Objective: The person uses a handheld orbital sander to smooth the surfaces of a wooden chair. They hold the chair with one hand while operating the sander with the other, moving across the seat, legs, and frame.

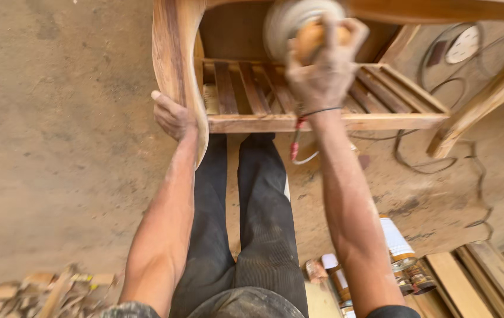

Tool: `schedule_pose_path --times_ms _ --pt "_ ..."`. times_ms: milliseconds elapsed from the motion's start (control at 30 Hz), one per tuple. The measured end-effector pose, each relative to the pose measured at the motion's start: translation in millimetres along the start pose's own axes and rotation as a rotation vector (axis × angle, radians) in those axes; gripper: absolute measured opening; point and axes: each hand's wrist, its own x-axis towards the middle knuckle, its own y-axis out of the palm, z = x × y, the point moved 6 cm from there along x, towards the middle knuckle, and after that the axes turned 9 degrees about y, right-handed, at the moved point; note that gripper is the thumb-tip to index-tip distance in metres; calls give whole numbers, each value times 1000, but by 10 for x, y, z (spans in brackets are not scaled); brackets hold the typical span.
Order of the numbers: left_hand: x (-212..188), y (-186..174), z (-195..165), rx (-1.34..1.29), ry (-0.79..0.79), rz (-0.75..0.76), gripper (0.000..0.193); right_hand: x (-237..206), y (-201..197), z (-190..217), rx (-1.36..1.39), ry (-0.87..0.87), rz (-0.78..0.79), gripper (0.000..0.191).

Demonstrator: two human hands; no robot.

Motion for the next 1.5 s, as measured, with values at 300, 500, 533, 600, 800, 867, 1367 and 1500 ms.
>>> schedule_pose_path --times_ms 300,500,533,600,800,867,1367,1500 --pt "61 80 405 159 -53 -92 83 -144 61 -300 68 -46 -133 50" --pt "175 128 684 212 -137 -58 88 -409 574 670 94 -349 -93 26" --pt "187 125 686 187 -138 -65 88 -427 575 686 101 -330 -78 26" --pt "186 88 661 140 -146 -87 89 -396 486 504 103 -263 -79 28" --pt "117 -58 532 43 -142 -75 89 -52 -216 -1027 182 -92 -465 70" --pt "99 -102 578 73 -200 -103 86 -42 -429 -1611 161 169 -396 62" --pt "250 -135 755 100 -147 -108 85 24 -315 -805 11 124 -79 51" --pt "257 -192 784 133 -150 -65 84 -34 -312 -777 117 116 -10 44"
